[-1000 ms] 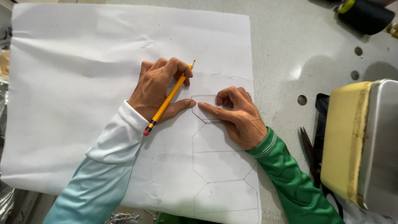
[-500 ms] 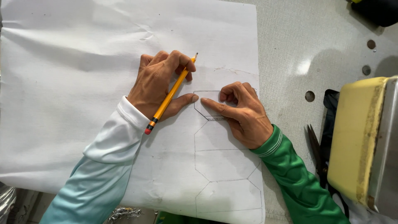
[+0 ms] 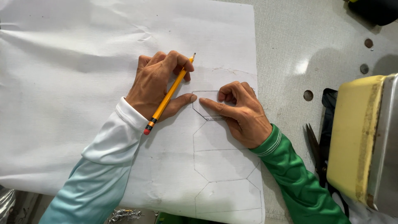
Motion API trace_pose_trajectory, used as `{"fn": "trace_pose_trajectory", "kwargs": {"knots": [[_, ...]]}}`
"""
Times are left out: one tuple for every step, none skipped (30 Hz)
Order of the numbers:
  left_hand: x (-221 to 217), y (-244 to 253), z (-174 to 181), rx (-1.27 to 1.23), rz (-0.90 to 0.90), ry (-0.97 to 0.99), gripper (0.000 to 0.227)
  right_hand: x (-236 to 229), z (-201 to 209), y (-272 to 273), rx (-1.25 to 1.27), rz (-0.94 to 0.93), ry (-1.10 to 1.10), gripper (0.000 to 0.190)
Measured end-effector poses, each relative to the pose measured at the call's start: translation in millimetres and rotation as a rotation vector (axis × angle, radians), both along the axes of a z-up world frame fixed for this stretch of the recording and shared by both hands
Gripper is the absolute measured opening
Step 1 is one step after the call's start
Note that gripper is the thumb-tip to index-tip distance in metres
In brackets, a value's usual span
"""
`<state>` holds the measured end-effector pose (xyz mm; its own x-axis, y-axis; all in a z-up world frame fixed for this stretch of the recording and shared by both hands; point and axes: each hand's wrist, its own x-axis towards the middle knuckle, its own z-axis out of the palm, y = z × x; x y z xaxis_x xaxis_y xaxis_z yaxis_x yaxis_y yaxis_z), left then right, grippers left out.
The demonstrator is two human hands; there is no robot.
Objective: The person traces a paper pattern onto a large sheet of white fabric using a yellow pencil. They hold the pattern steady with one hand while drawing the outline with the other, then reposition the pattern to trace additional sections.
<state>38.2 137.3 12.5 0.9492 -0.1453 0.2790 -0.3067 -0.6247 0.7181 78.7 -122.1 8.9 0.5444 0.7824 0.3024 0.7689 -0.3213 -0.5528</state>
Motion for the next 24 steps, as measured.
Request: {"fn": "trace_pose_trajectory", "kwargs": {"knots": [[0.0,0.4,0.0,0.0,-0.001,0.0,0.047,0.1,-0.2,0.0,0.0,-0.001,0.0,0.041],[0.0,0.8,-0.1,0.005,-0.002,-0.002,0.047,0.2,-0.4,0.1,-0.003,-0.001,-0.003,0.041],[-0.1,0.9,-0.3,0.01,-0.005,-0.003,0.047,-0.2,-0.7,-0.4,-0.006,-0.004,-0.005,0.04],[-0.3,0.6,-0.7,0.009,-0.007,-0.002,0.047,-0.2,-0.3,-0.6,-0.007,-0.006,-0.004,0.04],[-0.3,0.7,-0.8,0.008,-0.005,-0.002,0.047,0.1,0.1,-0.4,0.002,-0.001,-0.003,0.04],[-0.3,0.7,-0.7,0.007,-0.004,-0.003,0.047,0.4,0.8,-0.2,0.011,0.003,-0.002,0.039],[-0.3,0.6,-0.6,0.008,-0.006,-0.006,0.047,0.3,0.9,0.1,0.012,0.001,-0.005,0.039],[-0.2,0.4,-0.4,0.012,-0.001,-0.002,0.047,0.3,1.0,0.4,0.027,0.0,-0.003,0.039],[-0.5,-0.1,-0.7,0.014,0.004,0.002,0.047,-0.1,1.2,0.3,0.04,-0.002,0.0,0.038],[-0.4,-0.3,-0.4,0.014,0.001,0.001,0.047,0.3,0.5,-0.2,0.04,-0.004,-0.001,0.038],[-0.7,-0.5,-0.2,0.014,0.004,0.003,0.047,0.4,-0.4,-0.7,0.06,-0.006,0.013,0.036],[-0.9,-0.6,0.1,0.014,0.007,0.005,0.047,0.5,-1.1,-1.2,0.08,-0.008,0.026,0.034],[-1.3,-0.8,0.8,0.015,0.004,0.002,0.047,0.1,-0.4,-1.0,0.081,-0.011,0.024,0.034],[-1.6,-1.0,1.7,0.024,0.009,0.005,0.047,-0.2,0.4,-0.9,0.076,-0.012,-0.011,0.033],[-1.5,-1.4,2.5,0.033,0.013,0.008,0.046,-0.5,1.3,-1.0,0.072,-0.015,-0.046,0.032],[-1.1,-1.4,3.4,0.034,0.009,0.005,0.046,-1.4,1.2,-0.6,0.072,-0.019,-0.048,0.032],[-1.3,-1.5,4.2,0.033,0.012,0.015,0.046,-2.4,1.0,-0.1,0.061,-0.024,-0.06,0.033],[-1.5,-1.5,5.0,0.032,0.015,0.024,0.046,-3.4,0.9,0.4,0.05,-0.029,-0.072,0.034],[-1.4,-1.1,5.2,0.035,0.013,0.022,0.046,-3.8,-0.1,0.4,0.053,-0.031,-0.074,0.034],[-1.1,-1.0,5.4,0.032,0.014,0.028,0.046,-4.1,-1.0,0.2,0.058,-0.029,-0.067,0.035],[-0.6,-1.3,5.6,0.03,0.013,0.035,0.046,-4.7,-1.9,-0.4,0.064,-0.029,-0.059,0.036],[-1.1,-0.8,5.3,0.033,0.008,0.034,0.046,-4.4,-2.4,0.5,0.066,-0.034,-0.06,0.036],[-1.0,-1.0,4.8,0.035,0.009,0.026,0.046,-4.0,-2.6,0.5,0.061,-0.034,-0.05,0.035],[-0.9,-1.3,4.2,0.038,0.009,0.018,0.046,-3.7,-3.0,0.5,0.056,-0.033,-0.04,0.035]]}}
